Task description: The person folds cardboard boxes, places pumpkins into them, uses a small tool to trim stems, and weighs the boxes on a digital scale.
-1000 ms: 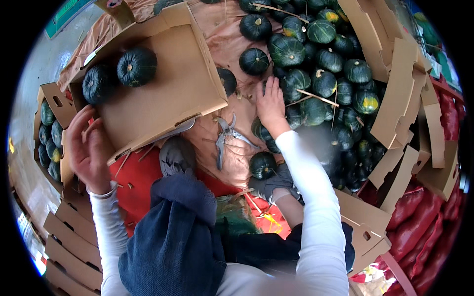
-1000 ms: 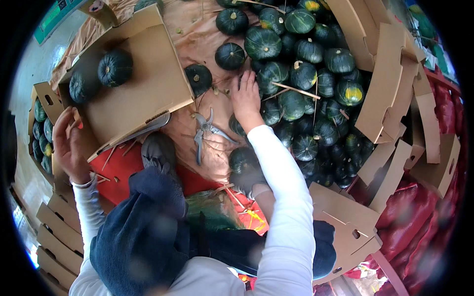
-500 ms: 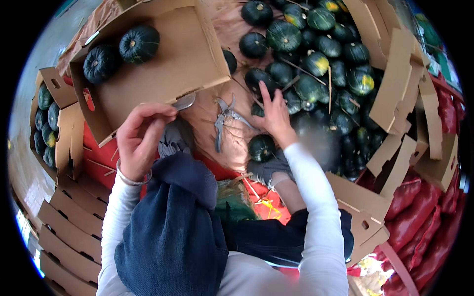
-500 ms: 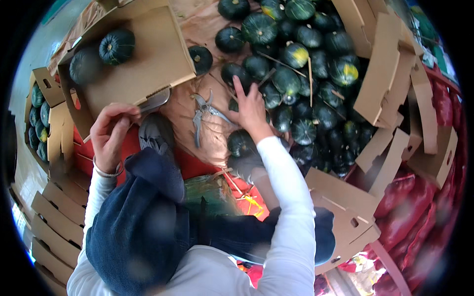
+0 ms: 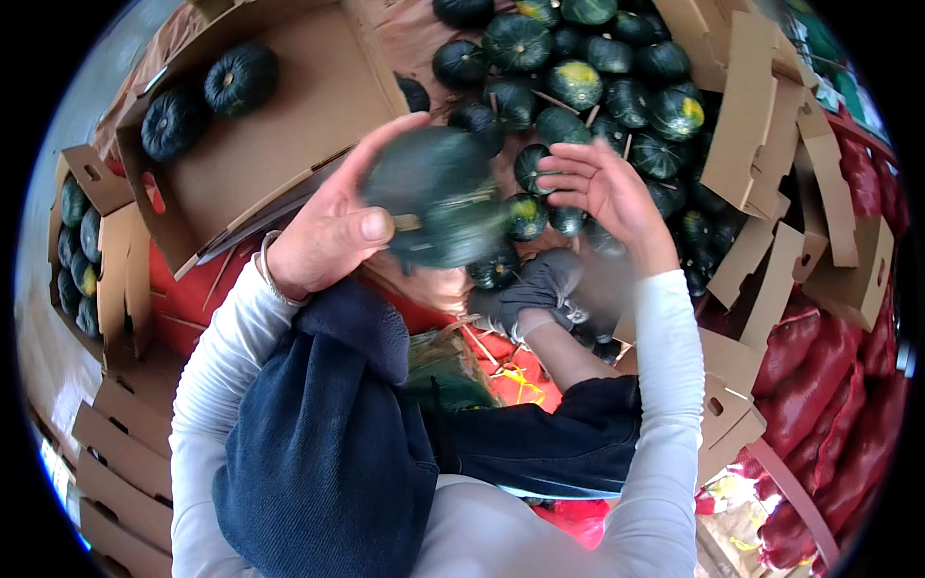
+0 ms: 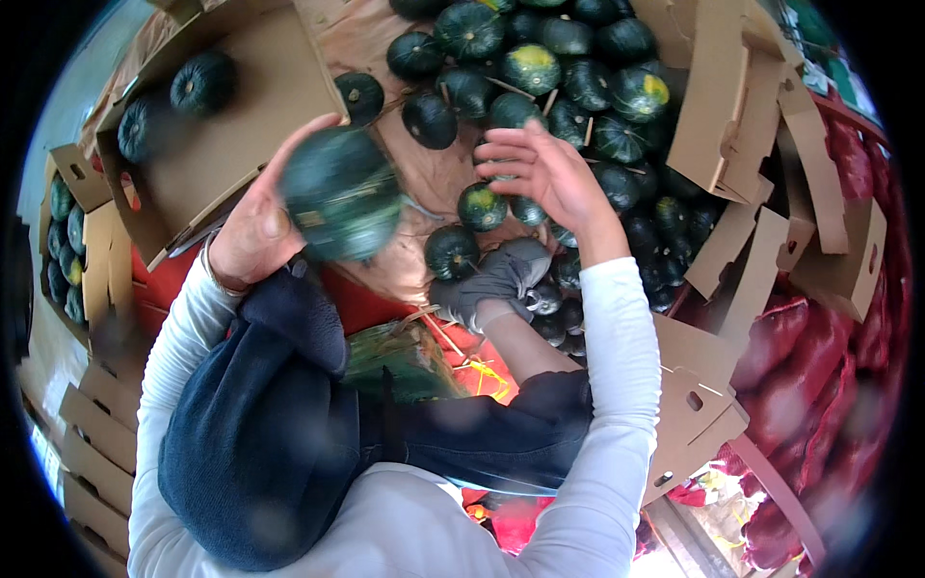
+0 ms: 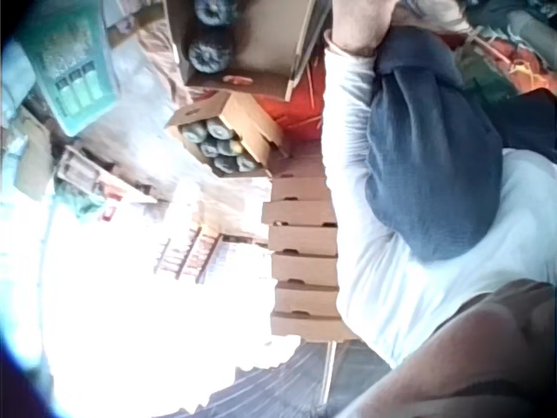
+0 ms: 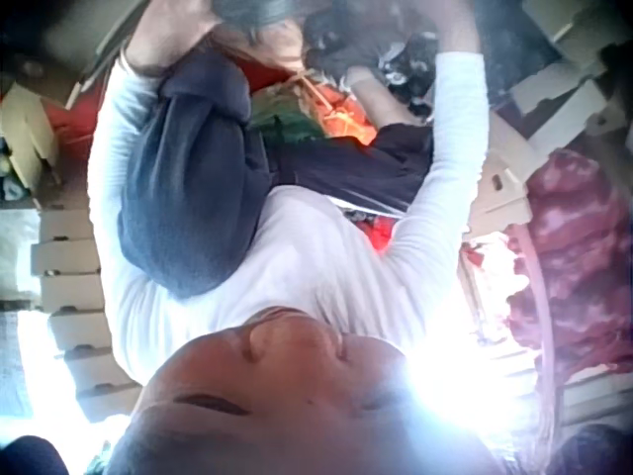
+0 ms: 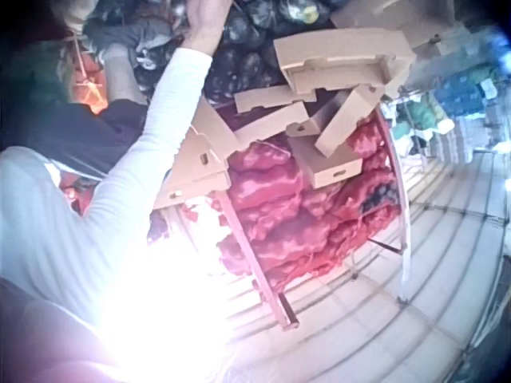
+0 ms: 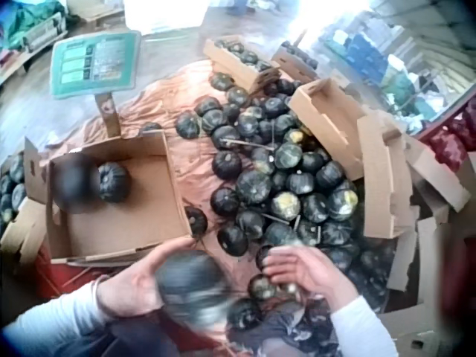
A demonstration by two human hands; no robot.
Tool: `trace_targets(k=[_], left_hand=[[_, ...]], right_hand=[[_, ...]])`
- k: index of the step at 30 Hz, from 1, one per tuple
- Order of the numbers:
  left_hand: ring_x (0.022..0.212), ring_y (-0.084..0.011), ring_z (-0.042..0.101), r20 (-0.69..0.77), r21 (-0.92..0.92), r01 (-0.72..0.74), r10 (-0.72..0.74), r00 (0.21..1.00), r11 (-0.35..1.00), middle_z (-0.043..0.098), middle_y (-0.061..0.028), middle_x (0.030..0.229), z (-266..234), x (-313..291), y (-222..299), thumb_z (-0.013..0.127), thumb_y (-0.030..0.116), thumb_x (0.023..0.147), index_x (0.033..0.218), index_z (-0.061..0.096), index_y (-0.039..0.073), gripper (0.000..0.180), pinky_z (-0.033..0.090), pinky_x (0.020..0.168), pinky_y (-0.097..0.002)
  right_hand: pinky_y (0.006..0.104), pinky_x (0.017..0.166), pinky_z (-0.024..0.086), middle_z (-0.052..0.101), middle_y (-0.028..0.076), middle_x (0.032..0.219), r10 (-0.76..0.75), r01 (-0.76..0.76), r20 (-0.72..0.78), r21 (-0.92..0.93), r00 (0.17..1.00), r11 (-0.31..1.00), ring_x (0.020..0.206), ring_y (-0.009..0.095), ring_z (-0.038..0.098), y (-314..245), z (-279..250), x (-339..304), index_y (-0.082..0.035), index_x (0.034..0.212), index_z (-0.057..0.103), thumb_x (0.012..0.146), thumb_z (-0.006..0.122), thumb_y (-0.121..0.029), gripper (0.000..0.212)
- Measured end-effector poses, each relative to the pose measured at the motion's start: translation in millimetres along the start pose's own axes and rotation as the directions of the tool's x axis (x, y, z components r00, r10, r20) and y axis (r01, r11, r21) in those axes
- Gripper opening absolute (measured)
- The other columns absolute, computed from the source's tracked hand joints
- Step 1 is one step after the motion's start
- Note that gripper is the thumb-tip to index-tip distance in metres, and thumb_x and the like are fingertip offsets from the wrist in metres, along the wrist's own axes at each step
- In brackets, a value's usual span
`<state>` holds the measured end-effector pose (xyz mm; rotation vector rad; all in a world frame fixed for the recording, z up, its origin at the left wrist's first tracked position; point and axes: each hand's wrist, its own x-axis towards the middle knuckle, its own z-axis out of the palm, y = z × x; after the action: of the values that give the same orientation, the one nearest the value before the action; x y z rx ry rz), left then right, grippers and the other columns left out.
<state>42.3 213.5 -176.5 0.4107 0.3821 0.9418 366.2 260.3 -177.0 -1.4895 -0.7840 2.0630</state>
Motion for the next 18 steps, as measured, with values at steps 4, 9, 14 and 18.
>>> trace_targets(k=[4, 9, 14, 18], left_hand=[[0.117, -0.0293, 0.054, 0.116, -0.014, 0.019, -0.017, 0.993, 1.0, 0.047, -0.0183, 0.133, -13.1, 4.1, 11.2, 0.061, 0.051, 0.085, 0.143, 0.028, 0.004, 0.081, 0.047, 0.096, -0.0431], [0.102, -0.0435, 0.058, -0.09, -0.486, 0.07, -0.129, 0.988, 0.871, 0.042, -0.0283, 0.132, -31.0, -29.3, 13.0, 0.049, 0.053, 0.09, 0.143, 0.027, 0.004, 0.075, 0.057, 0.073, -0.0525], [0.111, -0.0405, 0.055, -0.476, -0.049, -0.156, 0.114, 0.872, 0.987, 0.045, -0.0253, 0.133, -54.8, -98.5, 38.7, 0.054, 0.044, 0.088, 0.142, 0.032, 0.004, 0.071, 0.055, 0.078, -0.0508], [0.117, -0.0274, 0.053, -0.529, 0.428, -0.114, 0.35, 0.773, 0.897, 0.052, -0.0167, 0.129, -63.9, -101.7, 78.2, 0.059, 0.03, 0.086, 0.138, 0.036, 0.002, 0.063, 0.04, 0.104, -0.0388]], right_hand=[[0.0472, 0.083, 0.049, 0.061, 0.021, 0.105, -0.196, -0.363, -0.496, -0.805, 0.846, 0.47, 0.093, 0.038, 0.061, 91.1, -80.3, 34.4, 0.007, 0.121, 0.05, 0.079, 0.069, -0.039, 0.066], [0.0463, 0.096, 0.041, 0.036, 0.033, 0.118, -0.445, -0.445, -0.815, -0.577, 0.372, 0.685, 0.109, 0.046, 0.046, 132.7, -17.4, 104.2, 0.007, 0.125, 0.031, 0.056, 0.083, -0.039, 0.098], [0.0385, 0.083, 0.048, 0.058, 0.015, 0.113, -0.349, 0.017, -0.639, -0.466, 0.685, 0.885, 0.097, 0.034, 0.058, 110.8, 3.6, 76.2, -0.002, 0.125, 0.046, 0.065, 0.081, -0.033, 0.076], [0.0403, 0.069, 0.055, 0.058, 0.013, 0.117, -0.171, 0.254, -0.189, 0.688, 0.967, 0.68, 0.092, 0.029, 0.062, 108.1, 0.4, 18.5, -0.01, 0.131, 0.047, 0.087, 0.058, -0.043, 0.056]])
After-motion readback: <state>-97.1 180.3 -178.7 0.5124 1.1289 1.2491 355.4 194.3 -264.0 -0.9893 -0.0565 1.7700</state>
